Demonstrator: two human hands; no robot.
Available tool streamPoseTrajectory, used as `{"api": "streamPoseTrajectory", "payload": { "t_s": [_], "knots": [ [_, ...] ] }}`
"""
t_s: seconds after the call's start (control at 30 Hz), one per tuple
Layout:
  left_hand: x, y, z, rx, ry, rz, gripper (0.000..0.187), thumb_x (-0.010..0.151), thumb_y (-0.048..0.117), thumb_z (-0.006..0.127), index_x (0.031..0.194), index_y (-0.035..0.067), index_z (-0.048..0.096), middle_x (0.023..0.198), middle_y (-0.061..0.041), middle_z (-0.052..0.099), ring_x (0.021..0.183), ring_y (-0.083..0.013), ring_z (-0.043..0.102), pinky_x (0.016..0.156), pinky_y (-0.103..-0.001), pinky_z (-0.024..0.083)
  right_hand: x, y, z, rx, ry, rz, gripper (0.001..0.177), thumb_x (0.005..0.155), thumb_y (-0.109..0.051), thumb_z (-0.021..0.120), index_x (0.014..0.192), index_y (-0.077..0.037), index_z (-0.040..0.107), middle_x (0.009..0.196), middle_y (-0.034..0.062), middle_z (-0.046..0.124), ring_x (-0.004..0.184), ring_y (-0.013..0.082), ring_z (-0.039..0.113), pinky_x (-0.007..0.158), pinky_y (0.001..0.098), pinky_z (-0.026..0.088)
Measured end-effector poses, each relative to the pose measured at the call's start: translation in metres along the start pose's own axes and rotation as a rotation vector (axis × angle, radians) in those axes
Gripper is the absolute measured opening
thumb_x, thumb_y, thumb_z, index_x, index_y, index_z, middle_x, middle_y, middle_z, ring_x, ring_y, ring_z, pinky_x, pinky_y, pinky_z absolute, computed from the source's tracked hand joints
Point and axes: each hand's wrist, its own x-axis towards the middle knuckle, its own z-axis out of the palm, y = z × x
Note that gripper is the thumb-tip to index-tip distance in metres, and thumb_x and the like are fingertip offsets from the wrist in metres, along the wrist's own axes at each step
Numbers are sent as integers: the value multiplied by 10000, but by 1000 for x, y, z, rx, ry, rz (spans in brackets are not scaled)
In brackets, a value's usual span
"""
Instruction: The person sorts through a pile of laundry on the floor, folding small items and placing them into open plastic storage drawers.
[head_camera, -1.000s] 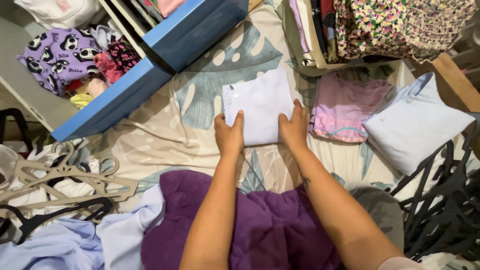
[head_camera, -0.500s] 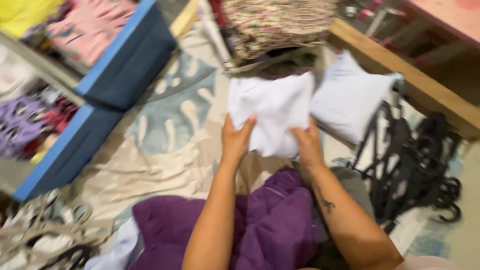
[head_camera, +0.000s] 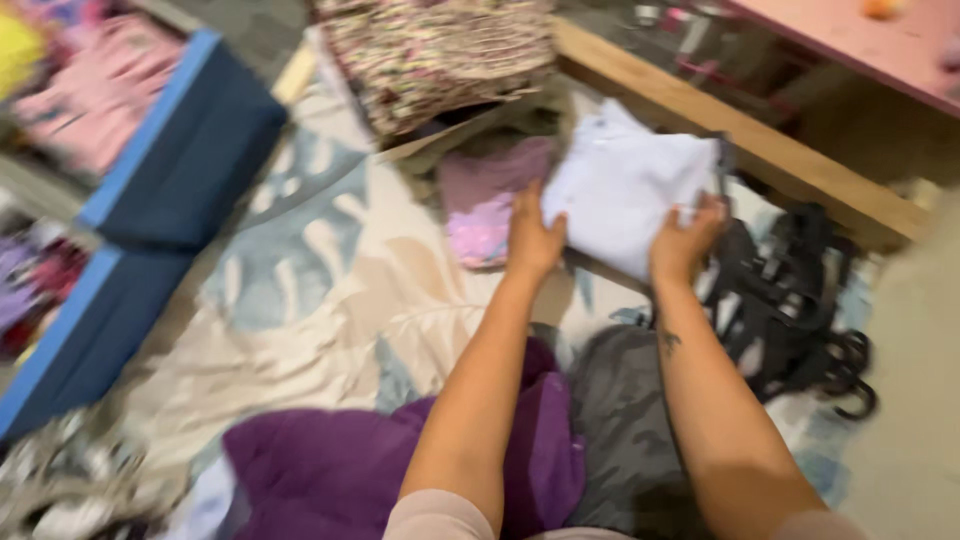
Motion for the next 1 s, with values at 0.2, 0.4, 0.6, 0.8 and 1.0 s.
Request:
{"api": "streamPoseTrajectory", "payload": {
  "t_s": [0.2,0.4,0.6,0.8,1.0],
  "knots": [
    [-52,29,-116,-143,-135,-203,454,877,187,671,1308,59,609,1257,-165,645,1094,-324,671,950,-405,550,-18,-155,-1,23,-275,-16,363,964,48,699,1290,-21,557,1237,130,530,1109,252,526,969,371,446],
    [-154,54,-274,-127,181,-172,491,884,124,626,1359,50,528,1215,-173,615,1067,-301,670,924,-379,531,-129,-368,33,776,-982,-87,123,1021,6,607,1136,-36,599,1042,47,571,923,121,610,820,255,521],
    [-331,17,-436,405,735,-408,368,847,225,794,1130,38,651,1110,-175,669,1070,-391,636,935,-458,499,-284,-492,55,678,-1637,-315,312,920,-131,719,1208,-45,635,1030,96,689,893,175,655,783,308,538],
    [-455,-55,-465,676,959,-833,590,698,294,831,1145,-12,597,1049,-263,670,974,-457,624,843,-517,484,-405,-493,101,715,-1602,-694,814,761,-196,892,1380,97,452,1279,344,561,1184,437,551,968,506,461],
    [-456,-84,-441,394,856,-932,272,975,278,628,1075,33,691,1023,-230,718,970,-437,670,862,-517,504,-415,-497,100,268,-1935,-391,383,910,-258,729,1163,30,724,939,159,758,833,233,697,793,369,537]
  ]
}}
